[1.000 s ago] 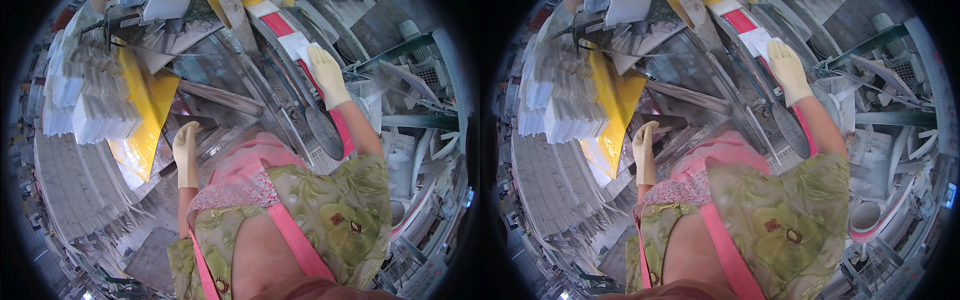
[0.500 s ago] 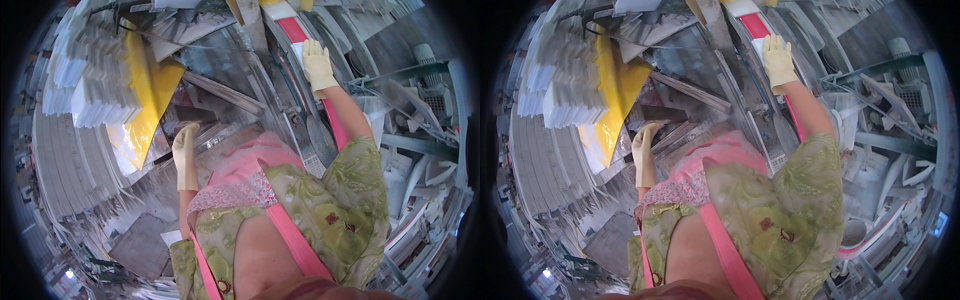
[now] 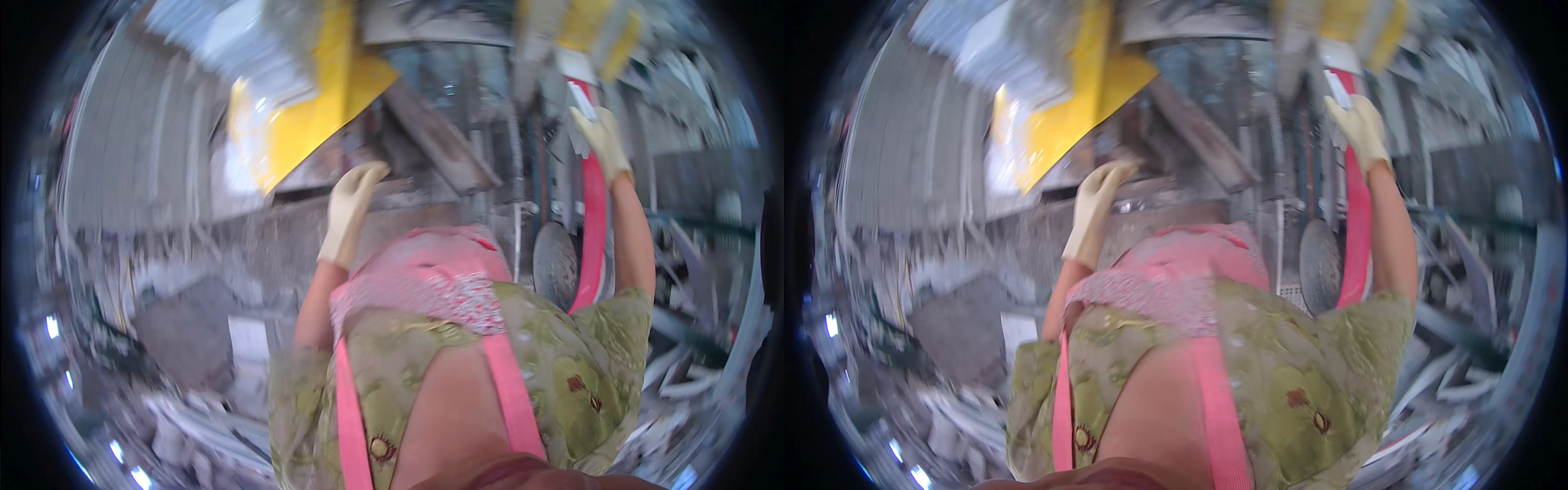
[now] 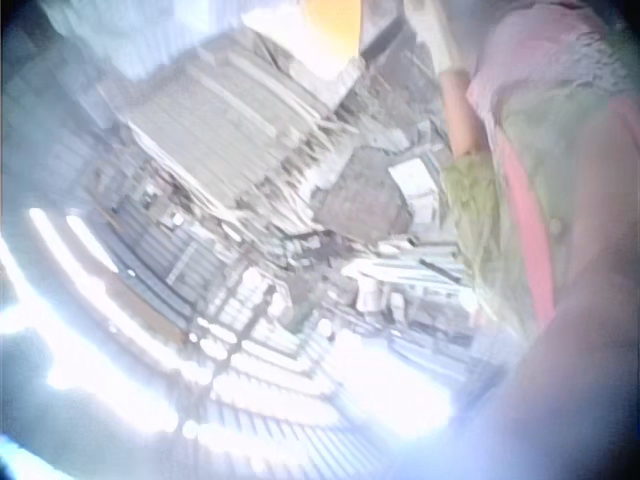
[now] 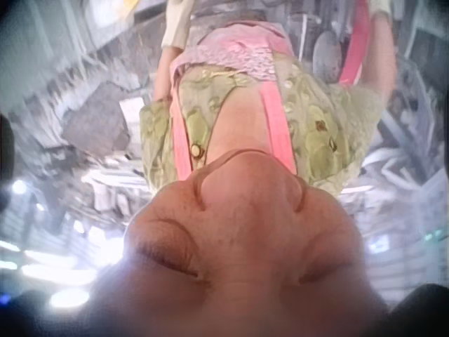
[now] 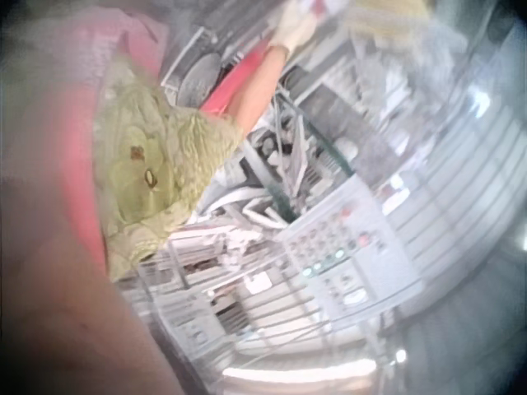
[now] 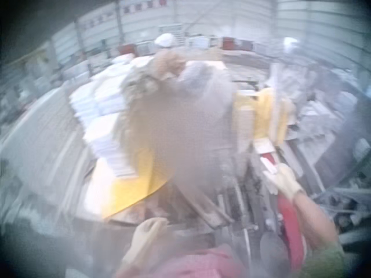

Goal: The person repeatedly picks up small white rectangular tiles from a yellow tray and stacks them on a growing pile. The person wears gloves and works in a factory setting with other materials visible in the background.

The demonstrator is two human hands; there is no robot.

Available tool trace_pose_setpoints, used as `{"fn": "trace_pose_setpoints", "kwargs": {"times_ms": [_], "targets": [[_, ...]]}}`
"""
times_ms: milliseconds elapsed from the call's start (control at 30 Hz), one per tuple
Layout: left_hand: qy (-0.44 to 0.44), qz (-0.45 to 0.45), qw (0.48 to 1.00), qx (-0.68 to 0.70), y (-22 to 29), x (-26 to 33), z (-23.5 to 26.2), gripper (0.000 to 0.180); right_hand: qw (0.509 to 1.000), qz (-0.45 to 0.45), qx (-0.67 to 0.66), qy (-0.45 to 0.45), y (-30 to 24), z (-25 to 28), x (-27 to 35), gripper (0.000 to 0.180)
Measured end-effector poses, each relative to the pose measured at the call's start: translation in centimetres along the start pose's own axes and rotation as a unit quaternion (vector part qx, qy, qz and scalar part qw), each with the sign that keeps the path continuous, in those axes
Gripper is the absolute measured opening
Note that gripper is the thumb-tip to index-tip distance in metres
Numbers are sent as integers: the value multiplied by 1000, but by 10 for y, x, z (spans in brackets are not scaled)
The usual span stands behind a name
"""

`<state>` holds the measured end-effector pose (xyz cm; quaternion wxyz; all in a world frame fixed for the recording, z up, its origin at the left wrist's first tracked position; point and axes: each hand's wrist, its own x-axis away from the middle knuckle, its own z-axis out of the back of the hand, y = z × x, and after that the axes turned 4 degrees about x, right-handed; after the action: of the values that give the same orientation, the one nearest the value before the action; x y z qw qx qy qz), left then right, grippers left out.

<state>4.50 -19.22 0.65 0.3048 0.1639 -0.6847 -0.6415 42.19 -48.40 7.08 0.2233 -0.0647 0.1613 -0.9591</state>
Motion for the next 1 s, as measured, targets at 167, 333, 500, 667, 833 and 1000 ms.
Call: {"fn": "trace_pose_setpoints", "kwargs": {"times_ms": [167,333,500,667,833,1000], "targets": [[32,21,999,31,6,-11,43,33,908,95,-379,-150,-169,-91,27,46],[116,44,989,-77,42,-15,108,43,855,125,-460,-203,-348,-177,87,48],[167,61,983,-47,60,-27,138,53,936,228,-223,-148,-412,-199,122,52],[172,70,983,-10,65,-44,147,54,941,244,-114,-204,-415,-205,130,68],[161,80,980,-82,70,-57,151,49,939,287,-134,-137,-408,-216,139,69],[148,62,983,-91,66,-50,151,45,934,310,-138,-109,-404,-220,142,60]]}}
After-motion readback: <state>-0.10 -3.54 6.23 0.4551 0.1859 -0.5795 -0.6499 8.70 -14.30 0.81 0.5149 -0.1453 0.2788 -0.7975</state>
